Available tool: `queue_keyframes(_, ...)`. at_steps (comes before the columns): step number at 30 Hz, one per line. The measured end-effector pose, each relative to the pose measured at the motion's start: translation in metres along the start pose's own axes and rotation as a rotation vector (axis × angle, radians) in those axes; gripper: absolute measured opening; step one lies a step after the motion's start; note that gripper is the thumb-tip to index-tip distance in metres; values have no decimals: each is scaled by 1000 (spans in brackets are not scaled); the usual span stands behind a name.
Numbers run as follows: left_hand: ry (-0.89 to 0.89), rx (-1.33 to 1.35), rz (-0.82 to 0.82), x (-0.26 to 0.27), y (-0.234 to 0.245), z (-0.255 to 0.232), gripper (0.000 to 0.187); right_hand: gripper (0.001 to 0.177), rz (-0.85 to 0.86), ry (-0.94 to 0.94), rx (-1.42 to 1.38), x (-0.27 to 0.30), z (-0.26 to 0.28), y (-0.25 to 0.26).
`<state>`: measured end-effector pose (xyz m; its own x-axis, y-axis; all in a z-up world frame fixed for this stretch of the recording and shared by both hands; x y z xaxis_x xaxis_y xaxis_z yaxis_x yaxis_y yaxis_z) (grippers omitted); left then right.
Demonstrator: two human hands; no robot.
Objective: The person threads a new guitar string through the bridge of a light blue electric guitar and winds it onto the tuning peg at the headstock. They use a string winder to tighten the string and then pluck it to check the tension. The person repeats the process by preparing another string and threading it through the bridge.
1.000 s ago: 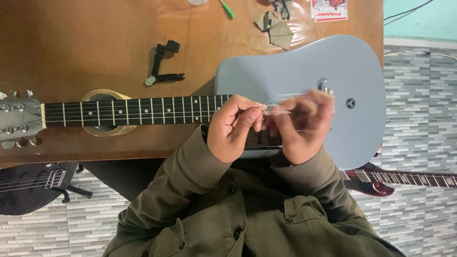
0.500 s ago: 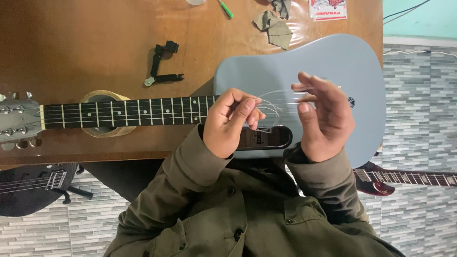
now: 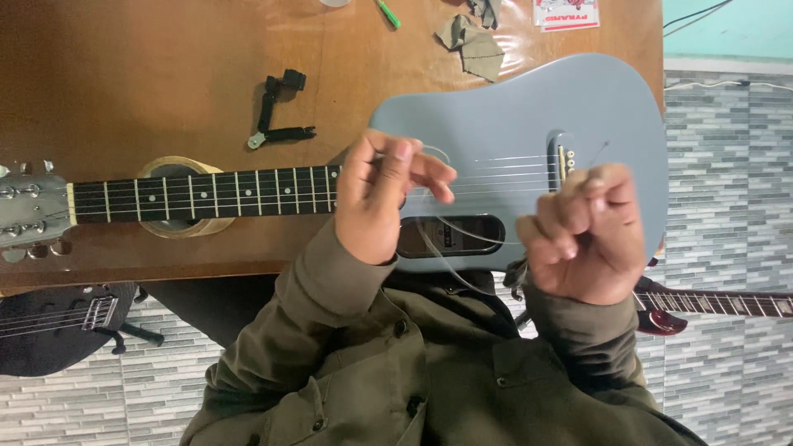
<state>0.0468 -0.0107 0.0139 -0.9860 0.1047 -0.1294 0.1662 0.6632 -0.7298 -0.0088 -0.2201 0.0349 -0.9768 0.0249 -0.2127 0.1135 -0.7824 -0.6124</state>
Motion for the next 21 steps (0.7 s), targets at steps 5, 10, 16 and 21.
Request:
queue_keyframes(5,-106,-10,-104,-11,23,-18,11,16,-56,154,243,-1,34,17)
queue_keyframes(10,-229,46,-275,-26,45,-54,8,46,-151,292,4,13,53,82)
queue_keyframes(16,-366,109,-161,-36,73,-112,29,32,-277,368,454,-16,61,69)
queue_keyframes(21,-566,-204,-4,-37,86,-148,25,8,-67,594,847,-50,68,32)
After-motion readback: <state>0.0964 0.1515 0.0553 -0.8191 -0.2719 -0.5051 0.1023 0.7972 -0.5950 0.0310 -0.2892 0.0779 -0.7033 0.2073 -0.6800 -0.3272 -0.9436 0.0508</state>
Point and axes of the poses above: each hand's wrist, its own x-axis away from the middle knuckle, its own y-axis out of the back of the hand, z = x × y, the point moved 5 cm from there along -x, towards the middle knuckle, and after that the axes turned 10 degrees about x, right-handed, at the moved point
